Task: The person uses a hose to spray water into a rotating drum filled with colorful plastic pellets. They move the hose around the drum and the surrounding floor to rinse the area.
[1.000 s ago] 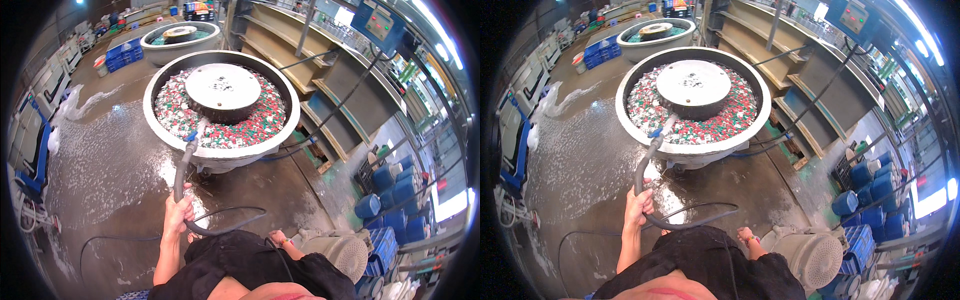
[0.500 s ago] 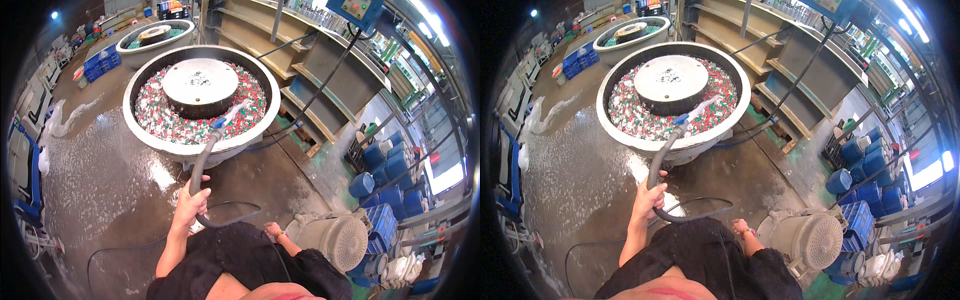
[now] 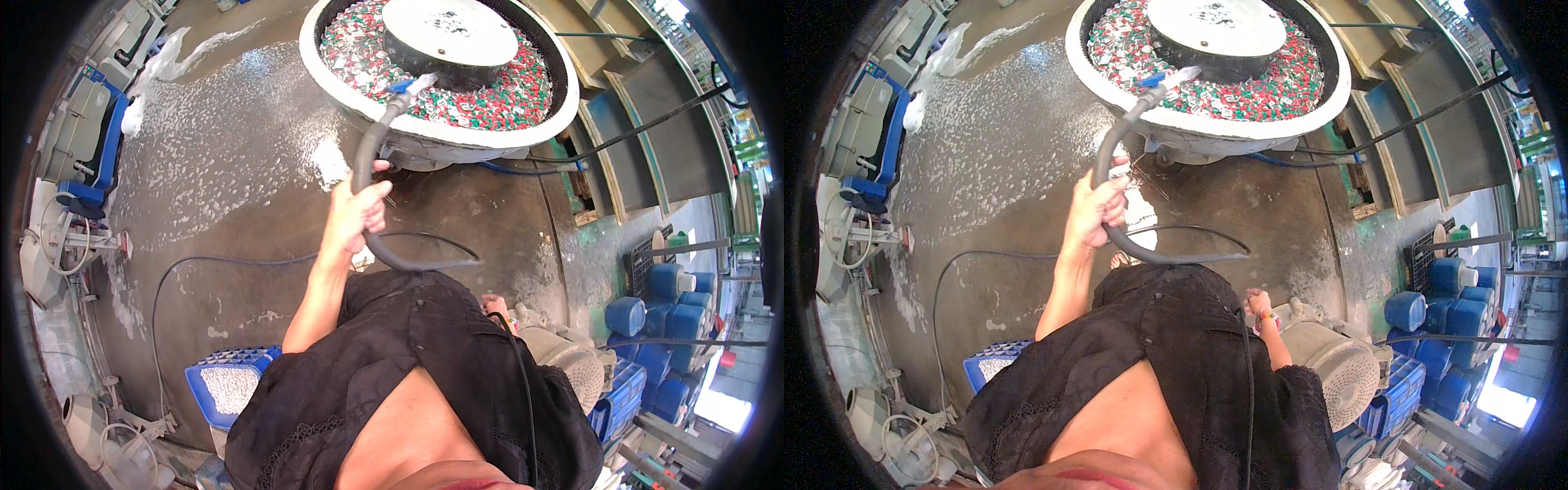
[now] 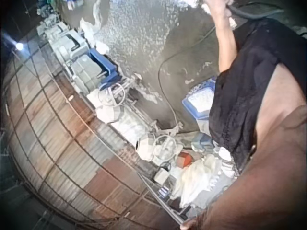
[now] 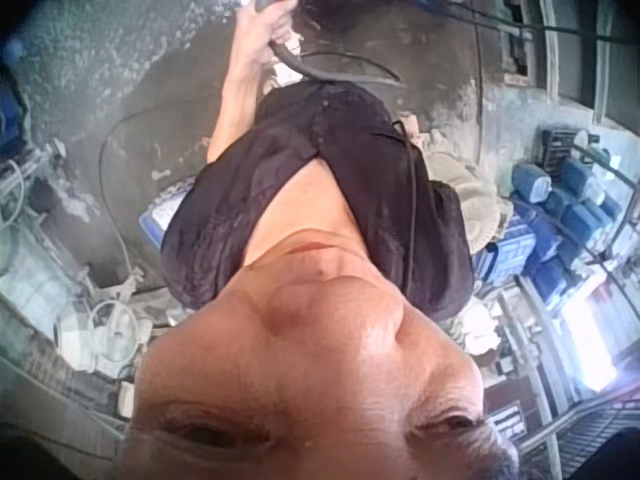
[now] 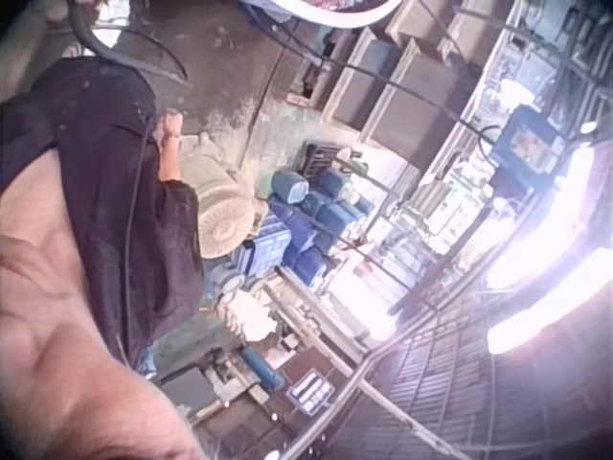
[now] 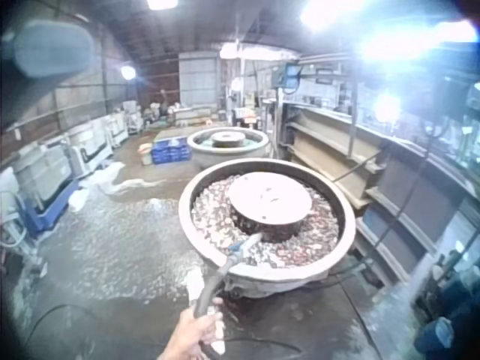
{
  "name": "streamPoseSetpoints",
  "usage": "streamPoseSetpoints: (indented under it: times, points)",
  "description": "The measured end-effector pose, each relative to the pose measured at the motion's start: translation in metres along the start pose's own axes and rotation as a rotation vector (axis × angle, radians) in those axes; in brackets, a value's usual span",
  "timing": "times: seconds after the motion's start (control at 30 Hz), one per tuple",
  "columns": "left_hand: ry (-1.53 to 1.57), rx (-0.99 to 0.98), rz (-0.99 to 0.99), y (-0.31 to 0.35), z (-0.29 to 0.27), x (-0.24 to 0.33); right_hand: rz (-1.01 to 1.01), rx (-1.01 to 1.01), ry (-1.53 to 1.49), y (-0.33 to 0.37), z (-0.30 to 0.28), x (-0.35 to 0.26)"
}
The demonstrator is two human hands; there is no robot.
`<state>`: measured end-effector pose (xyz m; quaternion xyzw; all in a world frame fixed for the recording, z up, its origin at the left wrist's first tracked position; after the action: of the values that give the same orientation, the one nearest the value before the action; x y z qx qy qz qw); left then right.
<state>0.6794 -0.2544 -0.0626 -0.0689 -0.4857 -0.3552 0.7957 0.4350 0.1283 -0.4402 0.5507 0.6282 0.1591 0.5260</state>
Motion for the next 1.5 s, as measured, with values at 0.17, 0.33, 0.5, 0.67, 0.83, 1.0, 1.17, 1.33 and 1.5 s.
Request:
streamPoseSetpoints:
  times: [0.17, 0.33, 0.5, 0.67, 0.83, 1.0, 1.17, 1.33, 1.5]
  points:
    - [0.014, 0.174, 0.172, 0.008, -0.031, 0.042, -0.062, -0.096, -0.169, -0.019, -0.001, -0.038]
    - [-0.011, 0.226, 0.2, 0.012, -0.037, 0.051, -0.117, -0.101, -0.053, -0.04, 0.007, -0.014]
    - [0.037, 0.224, 0.203, 0.024, -0.044, 0.047, -0.391, -0.109, 0.256, -0.068, 0.02, 0.017]
    - [0.039, 0.129, 0.201, 0.027, -0.038, 0.036, -0.21, -0.215, 0.213, -0.071, 0.029, 0.015]
    - [0.14, 0.139, 0.127, 0.034, -0.044, 0.017, -0.145, -0.263, 0.221, -0.069, 0.032, -0.016]
    - [0.14, 0.088, 0.184, 0.041, -0.044, 0.028, -0.24, -0.235, 0.218, -0.083, 0.028, -0.043]
    - [0.057, 0.132, 0.219, 0.049, -0.059, 0.008, -0.774, -0.031, 0.013, 0.036, 0.069, -0.238]
    - [0.144, 0.083, 0.236, 0.052, -0.079, 0.02, -1.141, 0.054, -0.233, 0.192, 0.119, -0.426]
    - [0.001, 0.083, 0.236, 0.054, -0.106, 0.034, -1.161, -0.288, -0.37, 0.233, 0.185, -0.539]
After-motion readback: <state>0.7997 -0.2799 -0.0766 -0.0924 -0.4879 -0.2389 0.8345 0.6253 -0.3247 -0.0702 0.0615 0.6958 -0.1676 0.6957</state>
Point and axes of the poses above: each hand's wrist, its own y-axis away from the middle knuckle, its own z-axis out of the palm, x = y × z, the point moved 10 cm from there along -y, towards the middle knuckle, and after that the axes turned 2 degrees about -y, right-handed, at the moved point
